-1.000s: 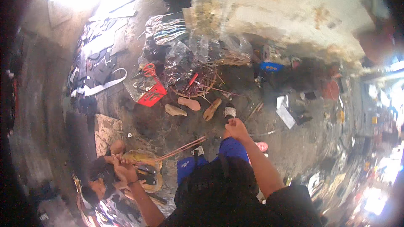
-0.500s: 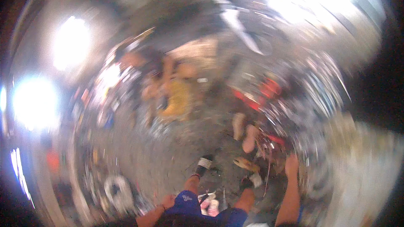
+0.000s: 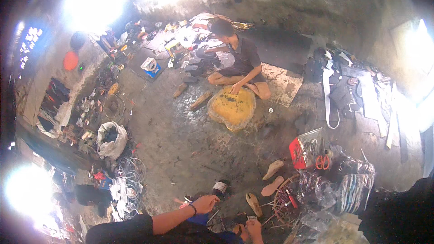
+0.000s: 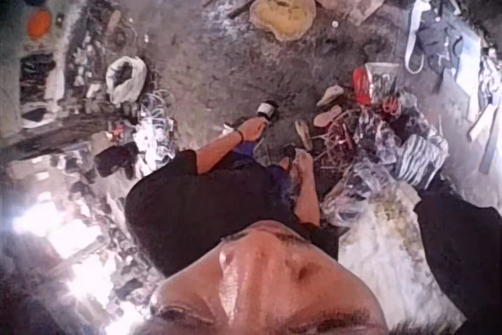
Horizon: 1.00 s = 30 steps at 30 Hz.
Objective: The person sits on the floor in a cluttered workshop and repairs flip-flops by hand. They attach straps to the soles, adjust the fit, and use a hammer to secure components on a wooden block.
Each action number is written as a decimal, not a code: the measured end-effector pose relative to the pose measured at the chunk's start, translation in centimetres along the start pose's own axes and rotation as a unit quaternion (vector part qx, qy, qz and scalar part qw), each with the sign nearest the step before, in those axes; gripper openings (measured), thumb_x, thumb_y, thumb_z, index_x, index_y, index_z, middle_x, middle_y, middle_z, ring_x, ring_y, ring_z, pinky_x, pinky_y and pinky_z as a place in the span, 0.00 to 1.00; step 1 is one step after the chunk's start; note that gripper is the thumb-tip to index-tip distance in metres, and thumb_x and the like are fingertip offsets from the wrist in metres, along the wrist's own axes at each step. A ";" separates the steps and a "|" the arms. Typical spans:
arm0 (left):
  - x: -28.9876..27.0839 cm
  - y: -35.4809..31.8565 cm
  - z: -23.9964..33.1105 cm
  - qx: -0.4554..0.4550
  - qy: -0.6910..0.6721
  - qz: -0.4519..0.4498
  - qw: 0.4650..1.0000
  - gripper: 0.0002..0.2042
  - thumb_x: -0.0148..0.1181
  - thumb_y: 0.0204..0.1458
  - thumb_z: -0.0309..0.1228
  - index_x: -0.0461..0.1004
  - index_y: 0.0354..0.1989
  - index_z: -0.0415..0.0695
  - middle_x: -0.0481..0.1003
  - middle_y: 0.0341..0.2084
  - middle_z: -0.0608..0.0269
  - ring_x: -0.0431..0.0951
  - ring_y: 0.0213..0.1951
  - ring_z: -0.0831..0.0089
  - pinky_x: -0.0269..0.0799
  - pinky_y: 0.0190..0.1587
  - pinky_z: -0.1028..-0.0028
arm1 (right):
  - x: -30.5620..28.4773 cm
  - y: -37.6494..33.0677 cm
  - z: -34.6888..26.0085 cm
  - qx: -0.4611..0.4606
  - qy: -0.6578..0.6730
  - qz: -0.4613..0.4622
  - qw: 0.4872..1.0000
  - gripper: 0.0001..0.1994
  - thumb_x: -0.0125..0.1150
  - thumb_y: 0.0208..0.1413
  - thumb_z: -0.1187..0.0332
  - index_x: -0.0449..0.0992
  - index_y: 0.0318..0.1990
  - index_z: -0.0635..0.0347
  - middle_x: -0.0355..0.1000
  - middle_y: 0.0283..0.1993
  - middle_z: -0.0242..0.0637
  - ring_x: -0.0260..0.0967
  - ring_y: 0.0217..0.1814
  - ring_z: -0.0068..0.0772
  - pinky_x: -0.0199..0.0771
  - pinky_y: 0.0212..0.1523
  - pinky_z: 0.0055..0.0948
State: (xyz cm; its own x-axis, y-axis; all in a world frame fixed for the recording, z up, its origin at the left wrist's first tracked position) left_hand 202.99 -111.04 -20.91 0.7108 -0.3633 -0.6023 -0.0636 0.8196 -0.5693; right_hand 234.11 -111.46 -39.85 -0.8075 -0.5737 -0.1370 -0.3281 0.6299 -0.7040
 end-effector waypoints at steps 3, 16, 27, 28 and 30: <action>-5.7 1.5 3.1 0.062 -0.037 0.037 0.997 0.11 0.49 0.65 0.33 0.72 0.53 0.47 0.77 0.40 0.49 0.78 0.46 0.49 0.73 0.49 0.56 | -1.0 2.0 -3.9 -0.067 -0.067 0.055 0.994 0.20 0.62 0.62 0.66 0.69 0.56 0.71 0.77 0.45 0.47 0.78 0.45 0.34 0.79 0.45 0.33; -46.8 1.6 -15.7 0.003 -0.717 0.402 0.569 0.14 0.50 0.67 0.38 0.71 0.53 0.42 0.63 0.19 0.75 0.61 0.17 0.84 0.57 0.17 0.78 | 26.7 2.4 -59.3 -0.205 -0.191 -0.140 0.950 0.15 0.51 0.70 0.61 0.80 0.45 0.63 0.80 0.39 0.38 0.75 0.44 0.27 0.73 0.48 0.31; -63.4 -10.6 -50.7 0.029 -0.716 0.651 0.251 0.14 0.48 0.68 0.34 0.67 0.58 0.45 0.56 0.21 0.77 0.51 0.18 0.87 0.48 0.16 0.81 | 41.8 16.9 -78.6 -0.145 -0.375 -0.370 0.837 0.18 0.58 0.64 0.56 0.82 0.50 0.58 0.81 0.45 0.45 0.78 0.47 0.41 0.73 0.51 0.37; -65.5 -10.3 -52.0 0.031 -0.712 0.657 0.246 0.13 0.48 0.69 0.34 0.67 0.58 0.45 0.56 0.21 0.77 0.51 0.17 0.87 0.48 0.16 0.81 | 42.7 19.3 -79.8 -0.135 -0.385 -0.352 0.843 0.17 0.58 0.63 0.56 0.83 0.49 0.57 0.81 0.45 0.45 0.78 0.46 0.41 0.74 0.51 0.38; -69.8 -10.0 -55.7 0.041 -0.694 0.669 0.263 0.14 0.47 0.69 0.34 0.65 0.59 0.44 0.55 0.20 0.77 0.50 0.17 0.87 0.48 0.15 0.81 | 46.4 24.2 -83.3 -0.178 -0.387 -0.366 0.828 0.17 0.58 0.63 0.56 0.83 0.49 0.57 0.81 0.44 0.45 0.78 0.46 0.41 0.74 0.51 0.39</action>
State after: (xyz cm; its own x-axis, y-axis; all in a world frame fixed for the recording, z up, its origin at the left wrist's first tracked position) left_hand 115.04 -118.57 -4.31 -0.3344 0.7390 0.5848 -0.9325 -0.1697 -0.3187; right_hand 147.84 -79.27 -5.19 0.1815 -0.9465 -0.2669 -0.8254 0.0009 -0.5646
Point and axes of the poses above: each hand's wrist, its own y-axis towards the middle knuckle, its own x-axis out of the palm, z = x × y, the point moved 7 cm from there along y, towards the middle knuckle
